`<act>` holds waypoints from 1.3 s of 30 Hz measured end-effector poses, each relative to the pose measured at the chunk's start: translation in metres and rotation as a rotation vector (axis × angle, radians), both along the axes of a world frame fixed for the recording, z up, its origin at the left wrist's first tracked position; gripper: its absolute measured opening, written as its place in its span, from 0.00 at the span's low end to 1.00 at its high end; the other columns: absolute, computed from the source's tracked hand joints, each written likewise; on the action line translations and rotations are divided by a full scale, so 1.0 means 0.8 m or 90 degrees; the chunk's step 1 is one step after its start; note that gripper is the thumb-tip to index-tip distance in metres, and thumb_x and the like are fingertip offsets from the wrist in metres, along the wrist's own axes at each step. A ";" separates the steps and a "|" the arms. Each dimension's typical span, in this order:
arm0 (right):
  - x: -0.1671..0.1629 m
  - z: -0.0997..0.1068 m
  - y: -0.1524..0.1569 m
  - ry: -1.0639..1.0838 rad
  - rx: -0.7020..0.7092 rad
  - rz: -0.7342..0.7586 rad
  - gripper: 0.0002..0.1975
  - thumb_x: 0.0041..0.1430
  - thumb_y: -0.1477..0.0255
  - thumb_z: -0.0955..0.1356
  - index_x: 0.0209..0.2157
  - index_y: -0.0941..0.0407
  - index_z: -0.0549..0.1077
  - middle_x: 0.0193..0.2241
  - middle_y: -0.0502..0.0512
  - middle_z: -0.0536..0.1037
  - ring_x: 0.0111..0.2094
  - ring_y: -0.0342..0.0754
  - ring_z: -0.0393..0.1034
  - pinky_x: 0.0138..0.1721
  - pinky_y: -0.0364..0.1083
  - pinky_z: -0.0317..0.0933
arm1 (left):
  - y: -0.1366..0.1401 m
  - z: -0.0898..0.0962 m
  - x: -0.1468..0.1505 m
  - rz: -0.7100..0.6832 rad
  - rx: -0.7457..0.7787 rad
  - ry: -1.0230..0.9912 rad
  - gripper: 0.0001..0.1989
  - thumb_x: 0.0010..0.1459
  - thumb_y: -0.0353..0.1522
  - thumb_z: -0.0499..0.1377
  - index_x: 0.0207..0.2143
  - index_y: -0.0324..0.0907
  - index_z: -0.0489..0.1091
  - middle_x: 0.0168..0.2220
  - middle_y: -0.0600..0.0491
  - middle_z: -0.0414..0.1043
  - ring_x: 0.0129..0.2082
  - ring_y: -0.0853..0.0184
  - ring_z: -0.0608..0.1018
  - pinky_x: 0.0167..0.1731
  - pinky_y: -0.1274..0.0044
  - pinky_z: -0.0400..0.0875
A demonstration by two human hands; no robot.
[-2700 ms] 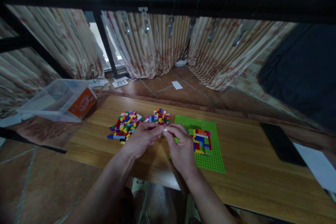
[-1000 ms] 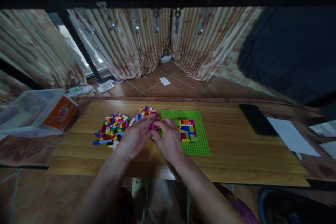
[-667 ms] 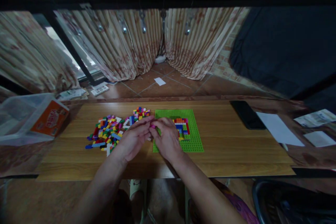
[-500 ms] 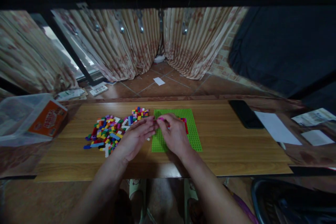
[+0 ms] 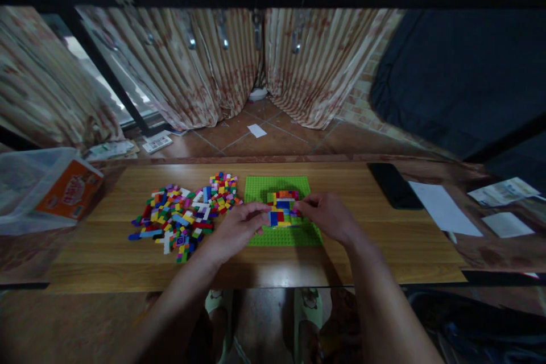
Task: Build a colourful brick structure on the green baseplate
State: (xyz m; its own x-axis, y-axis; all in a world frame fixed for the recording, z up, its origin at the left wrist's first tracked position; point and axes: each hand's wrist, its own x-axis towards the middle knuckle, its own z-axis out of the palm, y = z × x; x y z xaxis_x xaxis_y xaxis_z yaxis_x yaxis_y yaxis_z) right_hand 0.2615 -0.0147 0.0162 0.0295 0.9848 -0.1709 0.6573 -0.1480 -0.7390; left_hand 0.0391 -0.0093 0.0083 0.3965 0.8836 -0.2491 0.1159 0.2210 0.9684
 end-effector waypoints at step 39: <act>-0.016 -0.018 0.006 -0.230 -0.018 -0.054 0.15 0.54 0.59 0.69 0.28 0.57 0.78 0.25 0.55 0.79 0.27 0.48 0.70 0.28 0.45 0.54 | -0.006 -0.015 0.051 -0.085 -0.032 0.039 0.07 0.57 0.30 0.53 0.32 0.38 0.70 0.23 0.56 0.69 0.20 0.74 0.66 0.22 0.81 0.58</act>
